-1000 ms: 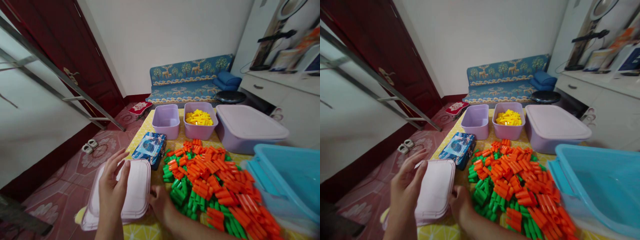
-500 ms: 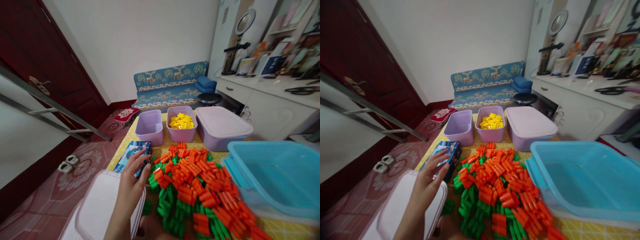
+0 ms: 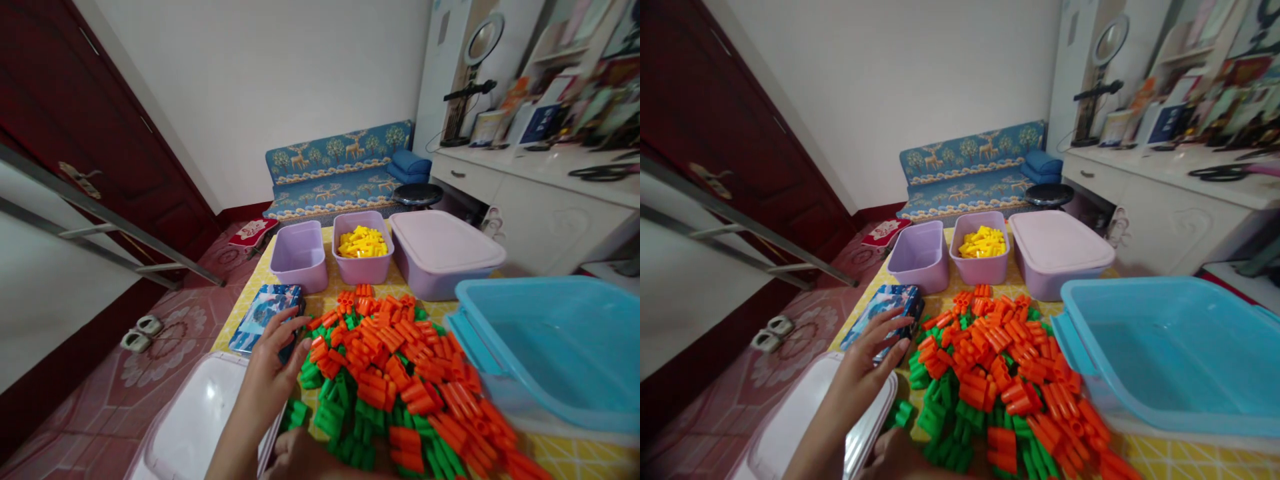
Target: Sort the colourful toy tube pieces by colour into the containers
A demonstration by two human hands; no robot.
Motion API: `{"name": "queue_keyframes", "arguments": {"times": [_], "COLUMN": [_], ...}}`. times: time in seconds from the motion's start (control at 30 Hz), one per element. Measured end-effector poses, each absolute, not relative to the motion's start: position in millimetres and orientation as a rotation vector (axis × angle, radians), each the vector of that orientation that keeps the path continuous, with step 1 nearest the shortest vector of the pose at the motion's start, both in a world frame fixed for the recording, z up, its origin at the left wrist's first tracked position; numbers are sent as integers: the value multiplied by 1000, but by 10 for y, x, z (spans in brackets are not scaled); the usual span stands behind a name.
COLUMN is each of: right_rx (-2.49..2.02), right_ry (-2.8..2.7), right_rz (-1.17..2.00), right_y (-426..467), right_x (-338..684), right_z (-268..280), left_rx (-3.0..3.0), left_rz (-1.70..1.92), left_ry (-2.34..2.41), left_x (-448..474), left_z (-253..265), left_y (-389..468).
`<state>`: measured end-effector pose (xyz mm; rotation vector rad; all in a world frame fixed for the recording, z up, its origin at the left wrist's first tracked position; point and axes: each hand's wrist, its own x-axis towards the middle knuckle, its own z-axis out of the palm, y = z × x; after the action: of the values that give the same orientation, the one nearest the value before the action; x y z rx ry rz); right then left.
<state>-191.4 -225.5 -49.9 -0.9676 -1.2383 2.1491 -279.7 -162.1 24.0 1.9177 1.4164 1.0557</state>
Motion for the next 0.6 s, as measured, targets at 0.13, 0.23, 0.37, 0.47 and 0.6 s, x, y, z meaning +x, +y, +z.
{"name": "queue_keyframes", "arguments": {"times": [0.13, 0.23, 0.37, 0.47, 0.6], "right_rx": [-987, -992, -1000, -1067, -1175], "right_ry": [-1241, -1199, -1068, -872, -694], "right_rz": [2187, 2137, 1721, 1254, 911], "right_y": [-2207, -2048, -1633, -1213, -675], "right_x": [-1708, -1394, -928, -697, -522], "right_z": [-381, -222, -97, -190, -383], "left_rx": [1671, 1256, 683, 570, 456], "left_rz": [1049, 1060, 1107, 1017, 1004], "left_ry": [1233, 1129, 1073, 1045, 1040], "left_x": [-2684, -2468, -2027, -1700, -1425], "left_z": [210, 171, 136, 108, 11], "left_y": [-1451, -1163, -601, -170, 229]}}
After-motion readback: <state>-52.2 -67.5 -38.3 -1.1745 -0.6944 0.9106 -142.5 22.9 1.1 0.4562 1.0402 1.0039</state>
